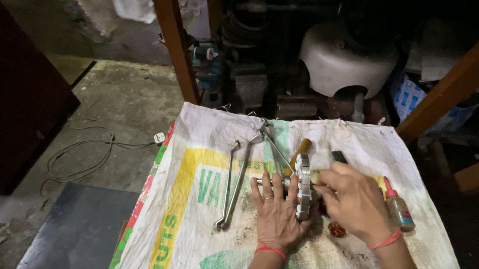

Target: The person works at a bench with a metal multi-cavity mold and a reddish-brown ball. They press and rotate the ball inside the mold cavities, pick up a file to work on the mold and the ball, and repeatedly reposition the ball between cavities while handling wrenches and a bottle on the bench.

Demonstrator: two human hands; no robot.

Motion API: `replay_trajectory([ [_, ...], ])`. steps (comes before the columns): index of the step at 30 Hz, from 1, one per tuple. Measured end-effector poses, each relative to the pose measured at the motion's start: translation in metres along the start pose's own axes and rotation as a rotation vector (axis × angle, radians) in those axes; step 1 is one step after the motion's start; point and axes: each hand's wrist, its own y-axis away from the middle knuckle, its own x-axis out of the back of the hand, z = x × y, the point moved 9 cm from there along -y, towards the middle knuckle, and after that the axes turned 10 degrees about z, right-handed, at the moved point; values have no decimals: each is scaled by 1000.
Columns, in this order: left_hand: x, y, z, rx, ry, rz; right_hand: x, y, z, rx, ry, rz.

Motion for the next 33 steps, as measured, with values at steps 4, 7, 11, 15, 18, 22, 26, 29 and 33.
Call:
replay_trajectory([
  [4, 0, 0, 0, 11, -21, -64, 10, 2, -18, 163, -39, 116],
  [7, -1, -1, 0, 18, -28, -101, 5, -4, -16, 95, -73, 96],
  [11, -5, 0, -1, 30, -20, -121, 2, -13, -6, -16, -130, 59],
  [15, 4, -1, 1, -9, 16, 14, -7, -10, -31, 208, -95, 120],
  [18, -5, 0, -2, 14, -22, -105, -8, -26, -30, 220, -163, 215],
  [22, 0, -1, -1, 23, -18, -99, -3, -60, 12, 18, -126, 210],
  [26, 0, -1, 0, 15, -36, -108, 17, -40, 37, -13, -96, 293],
  [29, 1, -1, 2, 0, -69, -78, 9, -26, 49, -157, -184, 268],
  [33, -3, -1, 1, 4, -65, -91, 18, -29, 38, -93, -207, 362],
])
